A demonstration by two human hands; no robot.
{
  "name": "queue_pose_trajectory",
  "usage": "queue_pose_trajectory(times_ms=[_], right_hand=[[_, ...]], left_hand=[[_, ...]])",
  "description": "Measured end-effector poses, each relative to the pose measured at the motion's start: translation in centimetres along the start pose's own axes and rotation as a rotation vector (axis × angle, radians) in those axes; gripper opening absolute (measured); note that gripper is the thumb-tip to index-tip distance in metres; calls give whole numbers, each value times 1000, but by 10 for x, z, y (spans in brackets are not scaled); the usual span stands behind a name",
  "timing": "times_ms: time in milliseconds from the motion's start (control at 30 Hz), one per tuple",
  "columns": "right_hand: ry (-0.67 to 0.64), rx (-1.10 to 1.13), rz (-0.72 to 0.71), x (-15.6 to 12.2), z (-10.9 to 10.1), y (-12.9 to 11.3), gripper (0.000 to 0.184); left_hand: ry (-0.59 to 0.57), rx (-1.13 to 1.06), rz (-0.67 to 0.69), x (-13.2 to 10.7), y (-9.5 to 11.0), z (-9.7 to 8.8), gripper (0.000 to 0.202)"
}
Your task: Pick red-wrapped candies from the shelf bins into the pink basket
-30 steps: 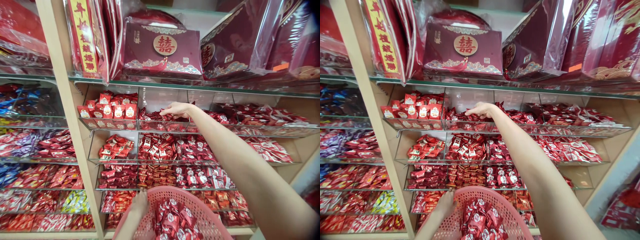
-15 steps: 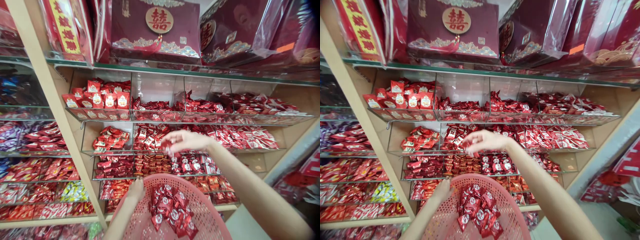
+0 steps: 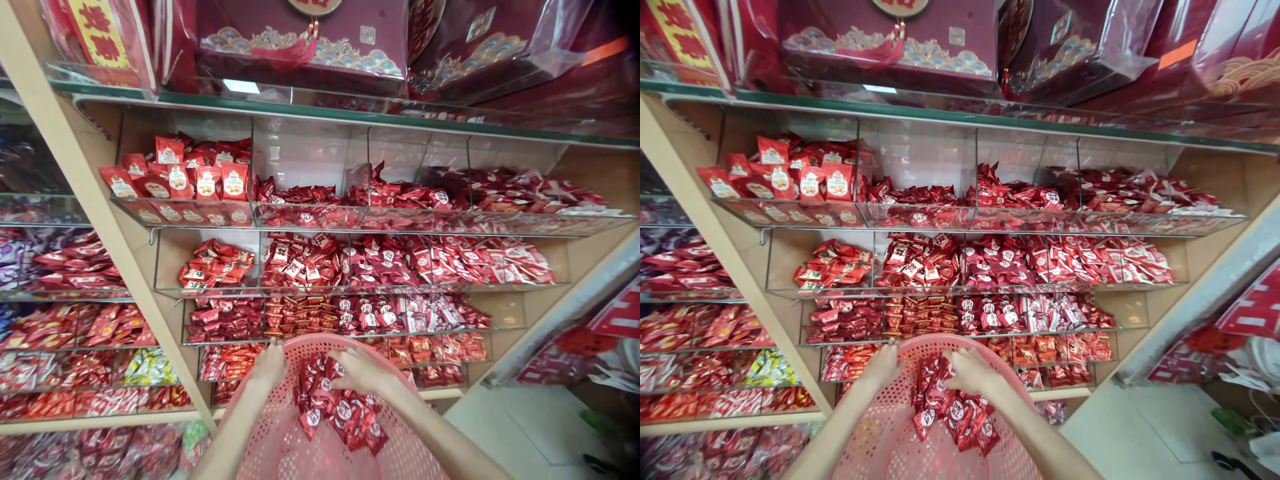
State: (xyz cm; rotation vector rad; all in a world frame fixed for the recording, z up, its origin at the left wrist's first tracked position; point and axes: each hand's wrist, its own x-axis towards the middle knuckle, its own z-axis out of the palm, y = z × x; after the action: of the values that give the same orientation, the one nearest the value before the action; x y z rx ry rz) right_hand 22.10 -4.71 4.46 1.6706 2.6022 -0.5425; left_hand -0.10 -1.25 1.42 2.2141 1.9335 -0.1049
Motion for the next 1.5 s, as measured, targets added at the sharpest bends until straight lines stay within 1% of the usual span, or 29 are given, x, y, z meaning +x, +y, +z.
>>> queue_pose_trajectory(times_ms=[100,233,467,600,733,933,1000,1100,1233,1367,1500], right_hand=[[-4,-87,-60,2,15,-10,50],[37,-165,-78,6,29,-12,47],[102,-265,-55,10,34,-16,42],[118,-278,-29,10,37,-17,41],[142,-202,-8,9,32,-12,41],[227,-72,135,5,16,5,40],[239,-49,183,4,16,12,44],[233,-23,229,3,22,18,51],[227,-7,249,2,25,18,50],[193,0,289,0,14,12,54],[162,22,316,-4,4,10,49]], left_hand=[[1,-6,-6,1,0,0,46],[-7,-3,-16,1,2,-1,45],[-1,-11,-16,3,1,2,48],[3,-12,-17,3,1,1,47],[-7,13,-23,3,3,-3,45],[9,21,-2,3,3,-3,45],[7,20,2,3,3,-3,44],[4,21,8,3,3,-3,43],[12,24,15,4,3,-2,41],[1,28,21,4,2,-3,43],[0,29,18,4,2,-4,42]])
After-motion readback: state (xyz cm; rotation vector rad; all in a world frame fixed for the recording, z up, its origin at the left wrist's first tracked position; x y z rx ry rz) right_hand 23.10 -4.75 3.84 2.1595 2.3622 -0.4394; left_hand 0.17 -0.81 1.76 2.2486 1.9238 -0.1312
